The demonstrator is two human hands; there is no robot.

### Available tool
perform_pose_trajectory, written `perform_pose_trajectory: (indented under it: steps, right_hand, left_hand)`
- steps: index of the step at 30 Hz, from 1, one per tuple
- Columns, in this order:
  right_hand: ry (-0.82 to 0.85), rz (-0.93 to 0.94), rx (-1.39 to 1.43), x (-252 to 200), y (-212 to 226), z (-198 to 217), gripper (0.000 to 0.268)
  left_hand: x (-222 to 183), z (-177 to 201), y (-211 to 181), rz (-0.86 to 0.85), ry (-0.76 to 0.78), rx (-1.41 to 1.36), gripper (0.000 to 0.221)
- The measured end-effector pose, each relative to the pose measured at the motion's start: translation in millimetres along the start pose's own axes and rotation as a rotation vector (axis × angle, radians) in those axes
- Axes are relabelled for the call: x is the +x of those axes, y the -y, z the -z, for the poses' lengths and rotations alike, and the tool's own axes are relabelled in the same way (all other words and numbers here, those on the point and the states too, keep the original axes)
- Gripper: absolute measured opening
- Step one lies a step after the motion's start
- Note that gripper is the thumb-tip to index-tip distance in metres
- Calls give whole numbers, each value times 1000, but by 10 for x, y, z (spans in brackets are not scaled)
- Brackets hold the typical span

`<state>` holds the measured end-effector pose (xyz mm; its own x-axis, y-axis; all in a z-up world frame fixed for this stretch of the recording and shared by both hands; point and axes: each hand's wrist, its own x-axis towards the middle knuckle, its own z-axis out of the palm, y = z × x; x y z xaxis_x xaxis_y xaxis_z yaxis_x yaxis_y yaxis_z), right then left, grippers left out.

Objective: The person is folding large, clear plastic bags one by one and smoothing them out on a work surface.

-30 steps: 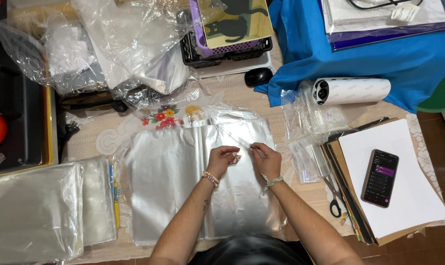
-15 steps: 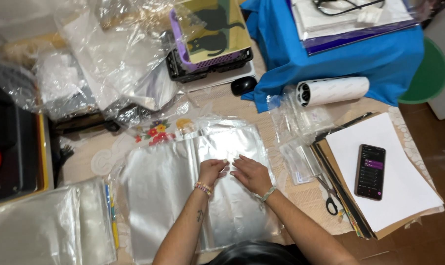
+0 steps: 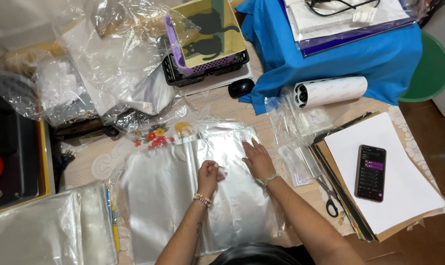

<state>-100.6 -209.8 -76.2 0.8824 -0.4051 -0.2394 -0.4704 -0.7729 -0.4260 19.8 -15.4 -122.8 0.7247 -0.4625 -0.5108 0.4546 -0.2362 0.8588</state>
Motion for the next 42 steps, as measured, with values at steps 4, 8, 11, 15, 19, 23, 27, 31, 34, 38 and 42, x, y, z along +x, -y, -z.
perform_pose_trajectory:
  steps: [4, 8, 11, 15, 19, 23, 27, 31, 34, 38, 42]
  right_hand:
    - [-300, -106, 322, -69, 71, -53, 69]
    - [-408, -291, 665, 31, 27, -92, 65]
    - [-472, -162, 708, -97, 204, 59, 64]
    - [-558, 68, 493, -144, 201, -198, 29]
    - [-459, 320, 242, -341, 381, -288, 15]
    - [-439, 427, 235, -376, 418, -137, 17]
    - [-449, 313, 268, -207, 200, 28, 27]
    - [-266, -93, 598, 26, 187, 246, 43]
    - [-95, -153, 753, 5, 350, 383, 45]
    - [41, -206, 998, -86, 444, 439, 55]
    - [-25, -267, 1211, 2, 128, 91, 59]
  left_hand:
    - [-241, -19, -309, -115, -42, 133, 40]
    - [-227, -55, -334, -210, -26, 162, 39]
    - [-53, -56, -46, -20, -10, 25, 33]
    - [-323, -160, -615, 113, 34, -156, 24]
    - [-312, -132, -667, 205, 36, -157, 43]
    - [-231, -160, -634, 202, -1, -42, 27]
    - [-148, -131, -439, 193, -5, -63, 26]
    - [-48, -147, -287, 167, -15, -120, 23]
    - [-66, -157, -344, 156, -20, -164, 31]
    - [-180, -184, -539, 113, -38, -139, 32]
    - [-234, -178, -647, 155, 7, -194, 26]
